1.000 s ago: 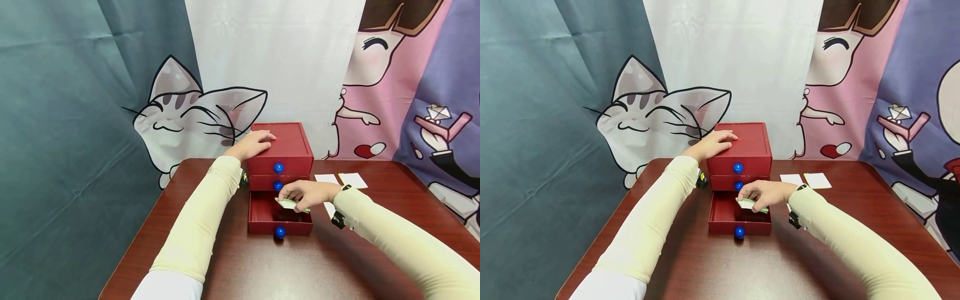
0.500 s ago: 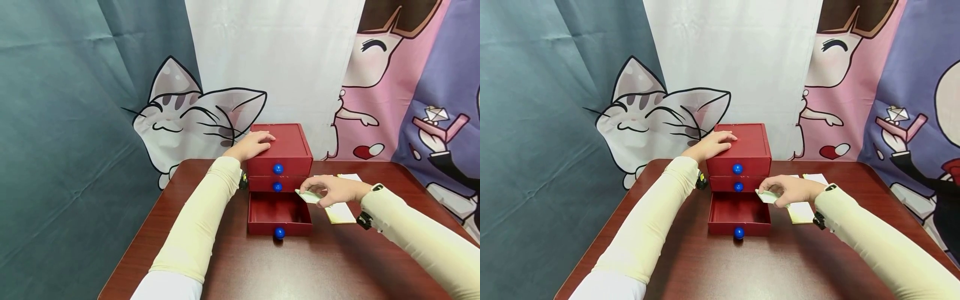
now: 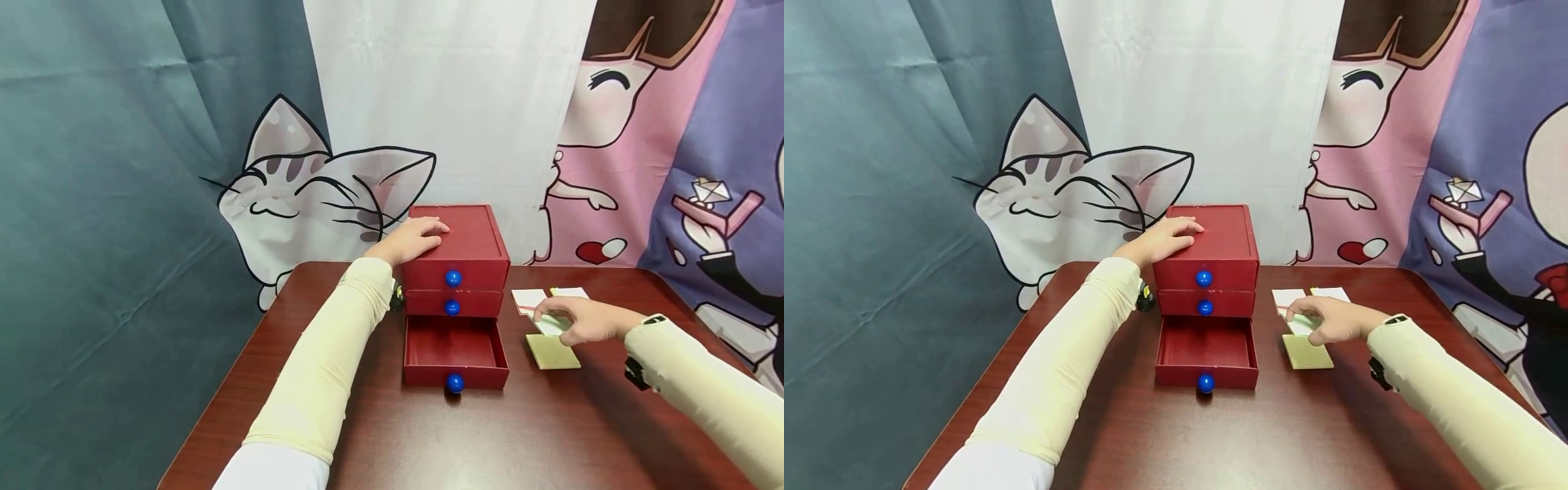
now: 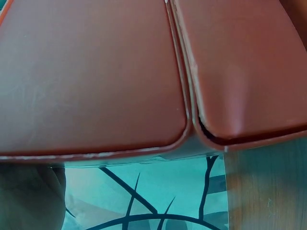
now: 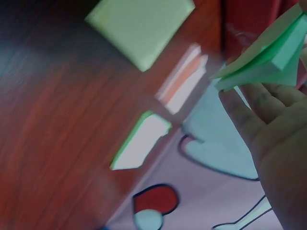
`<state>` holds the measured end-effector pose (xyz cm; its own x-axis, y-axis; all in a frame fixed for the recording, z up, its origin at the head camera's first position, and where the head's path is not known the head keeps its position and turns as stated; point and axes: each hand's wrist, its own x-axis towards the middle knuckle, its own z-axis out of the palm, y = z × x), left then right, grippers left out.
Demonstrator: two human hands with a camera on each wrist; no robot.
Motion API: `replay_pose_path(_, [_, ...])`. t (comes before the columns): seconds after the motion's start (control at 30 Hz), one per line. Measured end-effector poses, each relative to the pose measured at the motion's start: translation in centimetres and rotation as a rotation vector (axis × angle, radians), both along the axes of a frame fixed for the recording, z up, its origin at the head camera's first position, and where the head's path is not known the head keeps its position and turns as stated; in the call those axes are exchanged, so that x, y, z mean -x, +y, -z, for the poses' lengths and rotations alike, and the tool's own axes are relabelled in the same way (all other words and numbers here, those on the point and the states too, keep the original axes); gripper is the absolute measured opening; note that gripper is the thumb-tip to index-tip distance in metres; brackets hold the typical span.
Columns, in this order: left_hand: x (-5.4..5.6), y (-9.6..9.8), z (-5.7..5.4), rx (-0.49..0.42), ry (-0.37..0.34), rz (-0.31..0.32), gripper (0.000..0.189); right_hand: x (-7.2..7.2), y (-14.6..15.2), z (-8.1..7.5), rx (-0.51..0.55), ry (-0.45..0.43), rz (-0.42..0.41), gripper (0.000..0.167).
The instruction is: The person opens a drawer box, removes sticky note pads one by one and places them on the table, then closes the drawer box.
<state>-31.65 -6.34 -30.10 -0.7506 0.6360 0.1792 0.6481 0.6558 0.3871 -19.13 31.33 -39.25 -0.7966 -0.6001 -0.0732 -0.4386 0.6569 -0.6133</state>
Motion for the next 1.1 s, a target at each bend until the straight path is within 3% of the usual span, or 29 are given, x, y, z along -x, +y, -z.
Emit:
replay_pose_path(0.5, [0.2, 0.0, 0.1, 0.007, 0.015, -0.001, 0.038, 0.3, 6.2, 4.9, -0.195, 0.186, 0.065, 0.052])
replay_pose_path(0.77, [0.2, 0.0, 0.4, -0.005, -0.008, -0.007, 0.039, 0.0, 7.3, 6.1, -0.245, 0.18, 0.076, 0.054])
replay_pose_path(1.1, [0.2, -0.1, 0.5, -0.012, 0.029, 0.014, 0.038, -0.4, 7.7, 7.0, -0.283, 0.211, 0.092, 0.062])
